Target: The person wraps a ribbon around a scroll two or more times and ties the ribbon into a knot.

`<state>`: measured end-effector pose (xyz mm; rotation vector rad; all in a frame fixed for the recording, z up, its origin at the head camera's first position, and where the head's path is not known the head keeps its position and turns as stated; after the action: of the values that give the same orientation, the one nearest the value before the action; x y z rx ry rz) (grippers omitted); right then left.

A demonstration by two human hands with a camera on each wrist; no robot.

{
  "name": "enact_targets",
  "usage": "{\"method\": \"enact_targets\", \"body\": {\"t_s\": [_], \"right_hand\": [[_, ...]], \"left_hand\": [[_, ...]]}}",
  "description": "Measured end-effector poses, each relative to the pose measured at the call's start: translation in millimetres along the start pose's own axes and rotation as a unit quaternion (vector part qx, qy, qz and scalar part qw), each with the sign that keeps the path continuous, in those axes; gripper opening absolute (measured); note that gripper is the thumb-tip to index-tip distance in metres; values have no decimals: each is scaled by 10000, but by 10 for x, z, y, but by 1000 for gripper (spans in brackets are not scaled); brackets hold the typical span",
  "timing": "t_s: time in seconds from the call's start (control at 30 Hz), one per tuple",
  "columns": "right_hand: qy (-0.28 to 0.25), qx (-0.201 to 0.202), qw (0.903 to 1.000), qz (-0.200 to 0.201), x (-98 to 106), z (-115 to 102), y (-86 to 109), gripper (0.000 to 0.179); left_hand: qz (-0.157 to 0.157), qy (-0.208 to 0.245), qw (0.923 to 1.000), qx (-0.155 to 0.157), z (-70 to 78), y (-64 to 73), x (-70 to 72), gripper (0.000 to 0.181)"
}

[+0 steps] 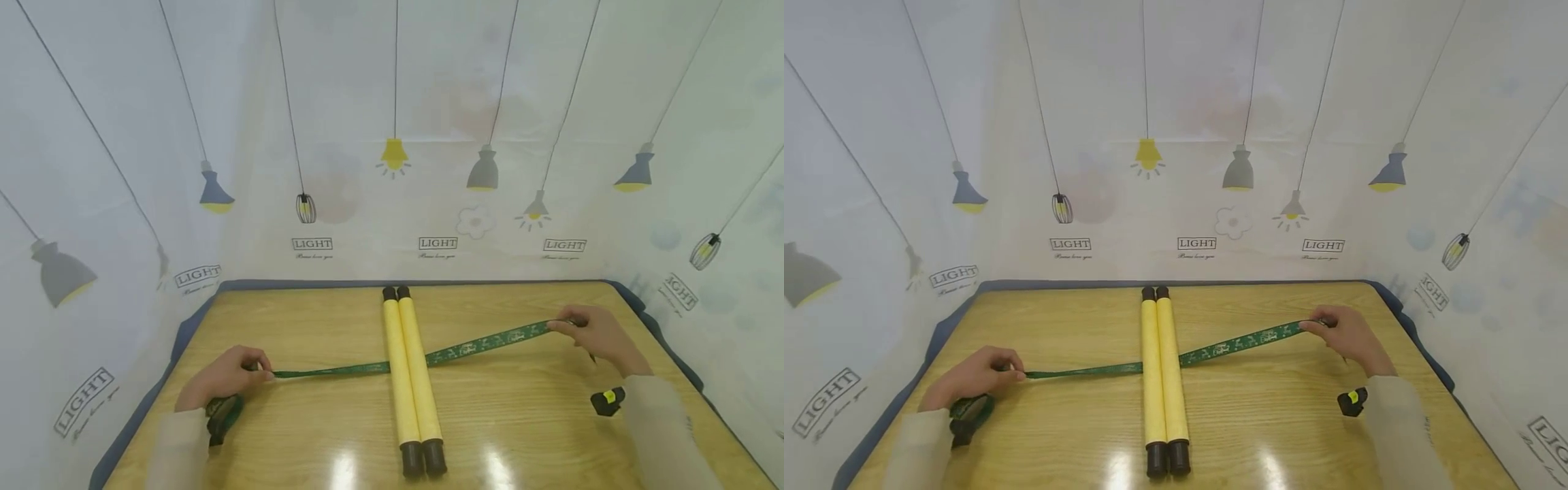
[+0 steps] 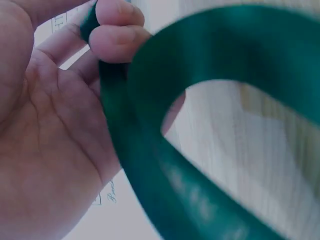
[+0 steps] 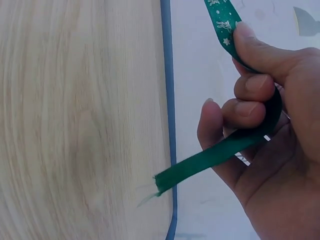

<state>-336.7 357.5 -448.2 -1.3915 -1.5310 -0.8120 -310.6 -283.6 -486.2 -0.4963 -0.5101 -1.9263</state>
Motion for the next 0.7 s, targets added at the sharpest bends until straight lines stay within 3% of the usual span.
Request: {"method": "enact_targets", "body": {"t_s": [0.23, 0.37, 0.57, 0.7], "right_hand": [[93, -299, 9995, 77, 121, 211, 48, 39], [182, -429, 9988, 128, 203, 321, 80, 46], [390, -706, 9965, 198, 320, 493, 163, 53], [367, -915, 9947, 299, 368, 650, 220, 57]], "left_hand": [[119, 94, 9999, 47, -95, 151, 146, 10], [344, -126, 9993, 101, -124, 244, 240, 6], [847, -552, 9942, 358, -145, 345, 470, 6], [1337, -811, 9871, 338, -152, 400, 659, 9]]}}
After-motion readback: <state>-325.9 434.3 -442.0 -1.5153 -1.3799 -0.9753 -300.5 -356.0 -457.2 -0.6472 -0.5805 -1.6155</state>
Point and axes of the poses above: each hand's wrist, its own y-axis away from the middle knuckle, its own x-axis out of the back of the hand, z = x × y, the point moved 10 cm from there along -y, towards the middle knuckle, and after that the axes turned 15 degrees about y, right-handed, at the moved point
